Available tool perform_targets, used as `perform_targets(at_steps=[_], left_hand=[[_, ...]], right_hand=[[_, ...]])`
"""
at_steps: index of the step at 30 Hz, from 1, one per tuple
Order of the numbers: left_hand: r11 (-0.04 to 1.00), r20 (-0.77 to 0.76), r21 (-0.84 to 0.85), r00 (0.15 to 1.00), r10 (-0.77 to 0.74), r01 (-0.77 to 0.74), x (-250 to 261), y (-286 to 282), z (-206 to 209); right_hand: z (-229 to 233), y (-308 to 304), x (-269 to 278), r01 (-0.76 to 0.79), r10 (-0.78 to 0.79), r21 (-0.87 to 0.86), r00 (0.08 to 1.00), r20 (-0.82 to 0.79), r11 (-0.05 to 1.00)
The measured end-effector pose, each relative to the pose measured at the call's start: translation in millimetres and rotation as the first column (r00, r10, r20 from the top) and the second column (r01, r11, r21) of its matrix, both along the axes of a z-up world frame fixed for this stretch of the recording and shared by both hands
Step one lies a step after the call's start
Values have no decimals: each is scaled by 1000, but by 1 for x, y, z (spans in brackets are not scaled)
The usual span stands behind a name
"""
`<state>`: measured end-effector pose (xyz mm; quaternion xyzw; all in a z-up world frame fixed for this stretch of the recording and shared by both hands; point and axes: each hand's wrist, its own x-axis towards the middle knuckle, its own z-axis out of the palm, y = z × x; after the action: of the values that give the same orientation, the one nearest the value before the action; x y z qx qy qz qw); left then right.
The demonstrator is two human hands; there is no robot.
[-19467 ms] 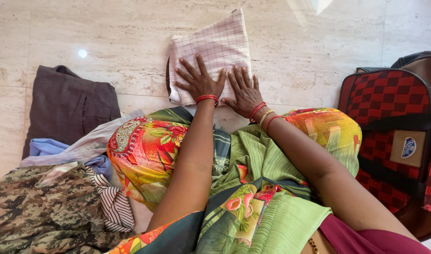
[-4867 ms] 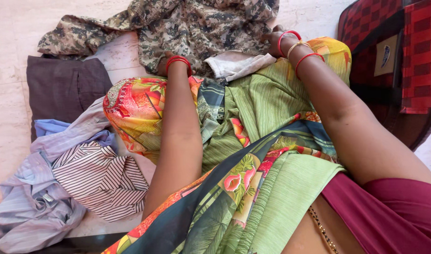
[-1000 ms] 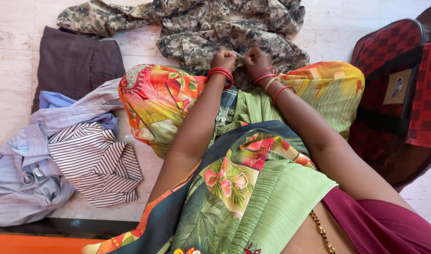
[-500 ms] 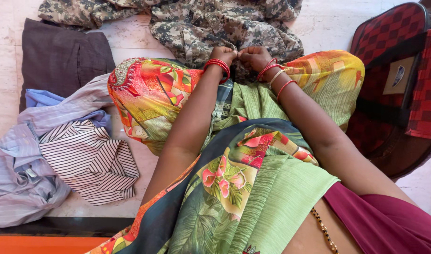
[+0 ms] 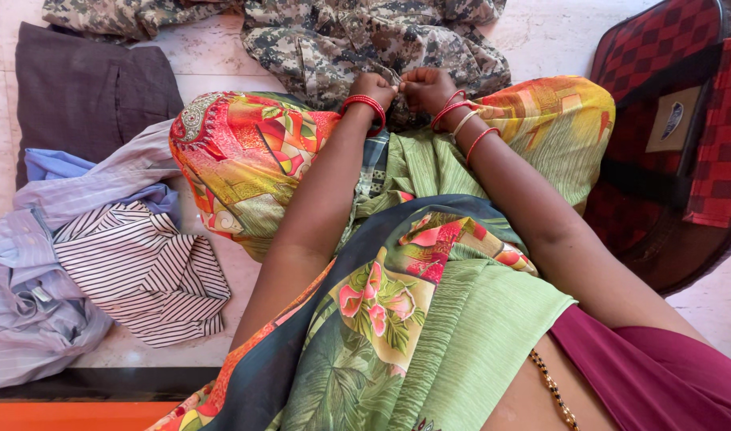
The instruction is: The person folds a light-colored checked shirt and a camouflage-patterned jacket by hand while sitting on the floor, then places the folded shirt into a bag.
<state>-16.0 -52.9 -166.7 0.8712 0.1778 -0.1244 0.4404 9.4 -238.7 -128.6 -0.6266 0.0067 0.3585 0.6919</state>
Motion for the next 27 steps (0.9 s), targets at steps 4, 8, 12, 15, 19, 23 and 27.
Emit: perform_targets(at_steps=[4, 8, 12, 15, 19, 23, 27], left_hand=[[999, -102, 25, 994, -30, 32, 0, 0, 2], [999, -63, 24, 997, -37, 39, 5, -2, -15], [995, -96, -94, 995, 36, -45, 8, 0, -25], [968, -50, -209, 990, 129, -137, 7, 2, -27], [922, 32, -357, 984, 175, -152, 8, 3, -26], [910, -7, -388, 988, 156, -146, 5, 3, -6], [934, 21, -352, 997, 80, -67, -3, 5, 18]], right_hand=[[-28, -2, -3, 50, 193, -410, 826, 530, 911], [-53, -2, -5, 261, 449, -620, 496, 744, 739], [-60, 1, 1, 260, 391, -578, 522, 758, 773], [-40, -4, 7, -41, 98, -213, 959, 267, 976], [-15, -7, 5, -12, 16, -39, 995, 94, 999], [0, -7, 2, 13, -15, 24, 999, 52, 1000], [8, -6, 1, 42, -40, -20, 996, 78, 999]])
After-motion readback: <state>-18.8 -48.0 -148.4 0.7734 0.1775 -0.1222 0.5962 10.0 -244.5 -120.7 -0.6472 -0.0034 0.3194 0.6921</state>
